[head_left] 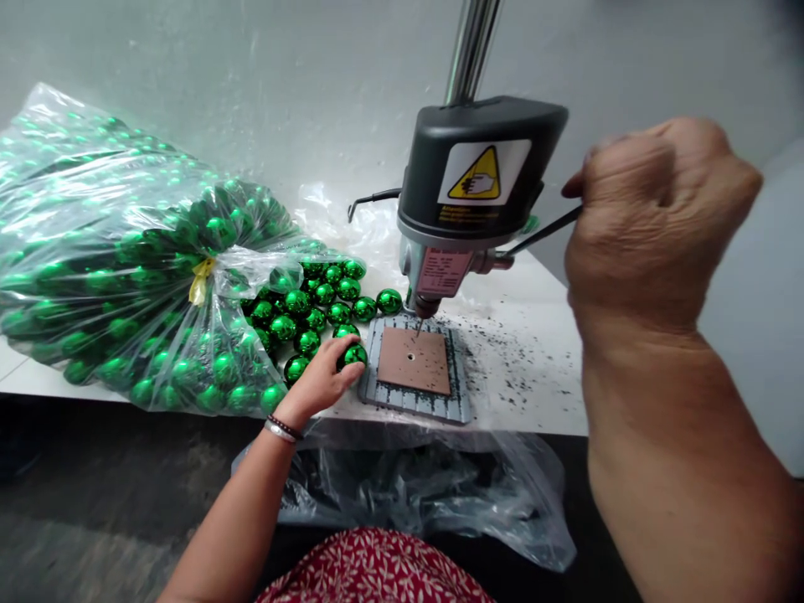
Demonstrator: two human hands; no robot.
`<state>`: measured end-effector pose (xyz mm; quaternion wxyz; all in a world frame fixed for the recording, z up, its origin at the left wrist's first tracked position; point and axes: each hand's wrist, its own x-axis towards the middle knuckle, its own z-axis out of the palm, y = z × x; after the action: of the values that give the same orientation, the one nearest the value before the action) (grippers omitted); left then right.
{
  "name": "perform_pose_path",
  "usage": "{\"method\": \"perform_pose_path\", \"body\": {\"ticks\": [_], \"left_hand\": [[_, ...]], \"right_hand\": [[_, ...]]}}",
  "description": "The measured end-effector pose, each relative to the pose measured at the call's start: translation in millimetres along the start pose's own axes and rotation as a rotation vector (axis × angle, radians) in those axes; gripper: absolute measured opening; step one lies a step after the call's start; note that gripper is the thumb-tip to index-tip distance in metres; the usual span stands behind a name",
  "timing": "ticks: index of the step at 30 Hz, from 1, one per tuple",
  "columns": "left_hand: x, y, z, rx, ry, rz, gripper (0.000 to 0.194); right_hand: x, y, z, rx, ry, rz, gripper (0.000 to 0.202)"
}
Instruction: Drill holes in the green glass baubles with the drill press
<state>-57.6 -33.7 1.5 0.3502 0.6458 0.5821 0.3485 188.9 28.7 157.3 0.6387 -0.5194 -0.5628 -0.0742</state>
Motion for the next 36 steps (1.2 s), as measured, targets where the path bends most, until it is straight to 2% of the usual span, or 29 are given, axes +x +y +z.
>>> {"method": "perform_pose_path", "body": {"ticks": [2,4,6,9,11,15,19,23,25,27,31,34,36], "left_hand": [[2,-3,4.3,0.084,-0.043,0.014,0.047],[5,-5,5.6,0.065,-0.118,-0.053,0.050],[6,-8,4.6,0.096,-0.129,-0.079,0.053],[4,-15,1.0,0.309,-0.104,-0.006,0.055],[0,-17,-1.6,0.453,-0.152,0.029,0.060],[-6,-8,-3.4,0.774,-0.186,0.008,0.070],[-2,11,-1.2,1.115,-0.151,0.047,0.054],[7,19,-4.4,1.199,-0.167,0.155,0.040],[9,20,-8.7,1.102,-0.160,0.157,0.041],[10,21,-12.3,0.874,-0.101,0.075,0.047],[9,24,-9.3,0.071,-0.004,-0.202,0.057],[14,23,3.2,-0.537,-0.054,-0.366,0.056],[20,21,13.2,-0.744,-0.074,-0.441,0.054]], "right_hand": [[0,-1,0,-0.006,-0.006,0.009,0.026],[0,-3,-1,-0.027,-0.014,0.026,0.026],[0,-5,-3,-0.037,-0.029,0.045,0.026],[0,-8,-3,-0.028,-0.028,0.065,0.025],[0,-8,-3,-0.015,-0.022,0.065,0.025],[1,-4,-2,0.016,-0.010,0.018,0.028],[0,-1,-2,0.047,-0.008,-0.005,0.026],[-2,-2,-4,0.043,-0.044,-0.030,0.029],[-1,-4,-5,0.027,-0.051,-0.017,0.028],[0,-6,-5,0.013,-0.052,0.019,0.025],[1,-9,-5,0.033,-0.047,0.051,0.024],[1,-9,-5,0.029,-0.053,0.069,0.024],[1,-9,-5,0.024,-0.066,0.087,0.023]]}}
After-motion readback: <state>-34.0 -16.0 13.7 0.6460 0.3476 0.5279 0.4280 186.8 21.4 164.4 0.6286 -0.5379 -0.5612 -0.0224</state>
